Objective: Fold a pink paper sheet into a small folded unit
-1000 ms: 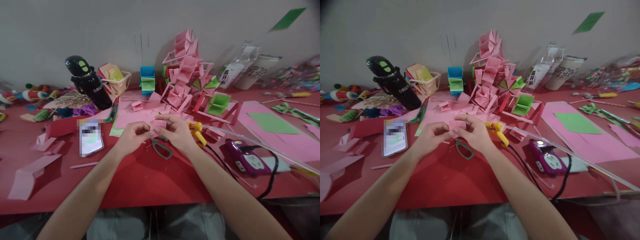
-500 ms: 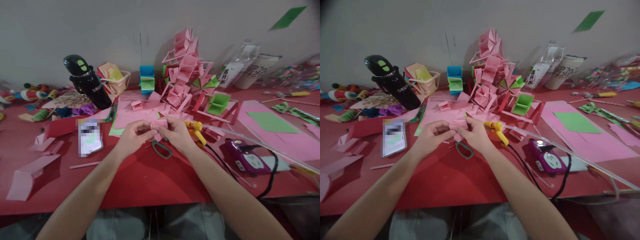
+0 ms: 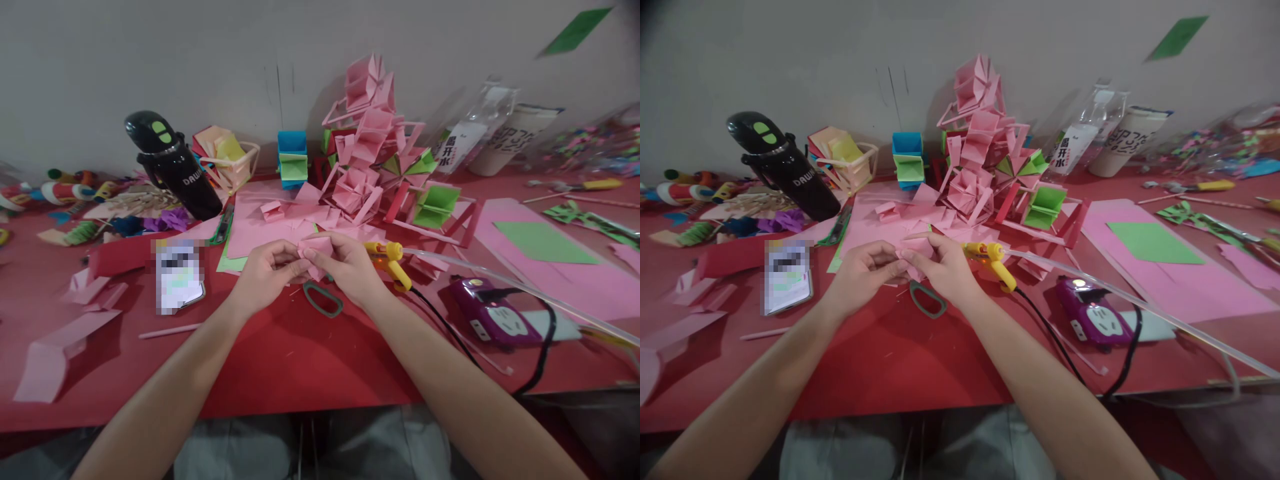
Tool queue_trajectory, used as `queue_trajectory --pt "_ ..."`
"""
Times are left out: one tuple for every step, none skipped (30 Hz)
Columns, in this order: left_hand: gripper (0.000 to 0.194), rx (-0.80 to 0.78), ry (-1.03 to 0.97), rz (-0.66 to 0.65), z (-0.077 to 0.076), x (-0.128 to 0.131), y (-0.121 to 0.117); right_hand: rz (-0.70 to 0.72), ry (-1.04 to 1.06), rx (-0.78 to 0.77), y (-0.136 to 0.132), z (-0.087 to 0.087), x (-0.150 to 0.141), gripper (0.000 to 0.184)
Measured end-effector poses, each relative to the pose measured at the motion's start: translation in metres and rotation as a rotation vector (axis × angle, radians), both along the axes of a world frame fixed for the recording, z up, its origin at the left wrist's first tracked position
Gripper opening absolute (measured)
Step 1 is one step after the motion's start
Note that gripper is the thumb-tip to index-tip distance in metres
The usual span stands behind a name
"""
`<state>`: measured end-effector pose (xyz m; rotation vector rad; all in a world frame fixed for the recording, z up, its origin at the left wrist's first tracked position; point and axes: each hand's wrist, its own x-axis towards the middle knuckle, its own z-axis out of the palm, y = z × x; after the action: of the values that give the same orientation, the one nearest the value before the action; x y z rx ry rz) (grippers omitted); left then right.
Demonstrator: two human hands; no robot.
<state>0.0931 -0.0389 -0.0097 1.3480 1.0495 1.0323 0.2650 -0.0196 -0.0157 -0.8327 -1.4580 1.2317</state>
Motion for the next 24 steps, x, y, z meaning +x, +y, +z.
queue_trajectory --pt "0.026 -0.006 -0.011 -0.001 -0.0005 0.0001 0.0001 -0.003 0.005 -0.004 -0.0002 -0.0008 -0.0005 0.029" --pt "0.026 -0.014 -0.023 -0.002 -0.001 0.0002 0.0002 -0.008 0.01 -0.005 -0.0002 -0.0018 -0.0009 0.028" --pt "0.027 -0.023 -0.037 -0.002 -0.0015 0.0004 0.0002 -0.013 0.014 -0.003 -0.0001 -0.003 -0.0012 0.027" --pt "0.027 -0.032 -0.052 -0.002 -0.0019 0.0006 0.0002 -0.018 0.016 0.002 0.0001 -0.0043 -0.0014 0.026" --pt "0.028 -0.04 -0.065 0.002 -0.0021 0.001 0.0001 -0.023 0.015 0.009 0.0005 -0.0056 -0.0016 0.024" --pt "0.028 -0.047 -0.074 0.006 -0.0022 0.0015 0.0 -0.027 0.014 0.018 0.001 -0.0067 -0.0017 0.023" --pt "0.029 -0.053 -0.081 0.009 -0.0022 0.0021 -0.0002 -0.03 0.013 0.026 0.0014 -0.0078 -0.0019 0.021" --pt "0.03 -0.057 -0.088 0.013 -0.0021 0.0028 -0.0004 -0.032 0.014 0.033 0.0017 -0.0085 -0.002 0.021" --pt "0.032 -0.06 -0.095 0.02 -0.002 0.0035 -0.0005 -0.033 0.017 0.037 0.002 -0.0091 -0.0021 0.02" --pt "0.033 -0.061 -0.103 0.029 -0.0019 0.0041 -0.0006 -0.033 0.021 0.039 0.0021 -0.0095 -0.0023 0.02" --pt "0.034 -0.062 -0.11 0.039 -0.0019 0.0046 -0.0005 -0.031 0.023 0.04 0.0021 -0.0098 -0.0025 0.02" --pt "0.035 -0.062 -0.117 0.049 -0.0019 0.0049 -0.0004 -0.029 0.023 0.042 0.0021 -0.01 -0.0026 0.019" --pt "0.036 -0.06 -0.122 0.056 -0.002 0.005 -0.0003 -0.028 0.023 0.045 0.0019 -0.0102 -0.0028 0.019" --pt "0.036 -0.056 -0.121 0.059 -0.0021 0.0049 0.0 -0.027 0.021 0.046 0.0018 -0.0104 -0.0029 0.019" --pt "0.035 -0.052 -0.116 0.057 -0.0023 0.0046 0.0003 -0.027 0.021 0.046 0.0016 -0.0105 -0.003 0.019" --pt "0.034 -0.047 -0.106 0.054 -0.0025 0.0043 0.0007 -0.03 0.021 0.047 0.0014 -0.0106 -0.003 0.019" --pt "0.033 -0.041 -0.094 0.053 -0.0027 0.004 0.001 -0.032 0.018 0.046 0.0013 -0.0107 -0.0031 0.02" --pt "0.031 -0.03 -0.08 0.056 -0.0031 0.0038 0.0014 -0.037 0.015 0.048 0.0011 -0.0106 -0.0032 0.02" --pt "0.03 -0.015 -0.067 0.061 -0.0035 0.0037 0.0017 -0.041 0.008 0.052 0.0009 -0.0104 -0.0033 0.02" --pt "0.029 0.003 -0.055 0.07 -0.0041 0.0039 0.002 -0.047 0.001 0.058 0.0008 -0.01 -0.0034 0.019" --pt "0.028 0.022 -0.047 0.078 -0.0049 0.0042 0.0022 -0.052 -0.003 0.067 0.0007 -0.0096 -0.0035 0.019" --pt "0.027 0.04 -0.041 0.085 -0.0056 0.0048 0.0022 -0.055 -0.007 0.078 0.0007 -0.0091 -0.0036 0.018" --pt "0.027 0.054 -0.04 0.091 -0.0064 0.0054 0.0021 -0.06 -0.011 0.092 0.0007 -0.0087 -0.0038 0.017" --pt "0.028 0.063 -0.043 0.095 -0.0069 0.0061 0.0018 -0.066 -0.015 0.111 0.0008 -0.0082 -0.0039 0.017"
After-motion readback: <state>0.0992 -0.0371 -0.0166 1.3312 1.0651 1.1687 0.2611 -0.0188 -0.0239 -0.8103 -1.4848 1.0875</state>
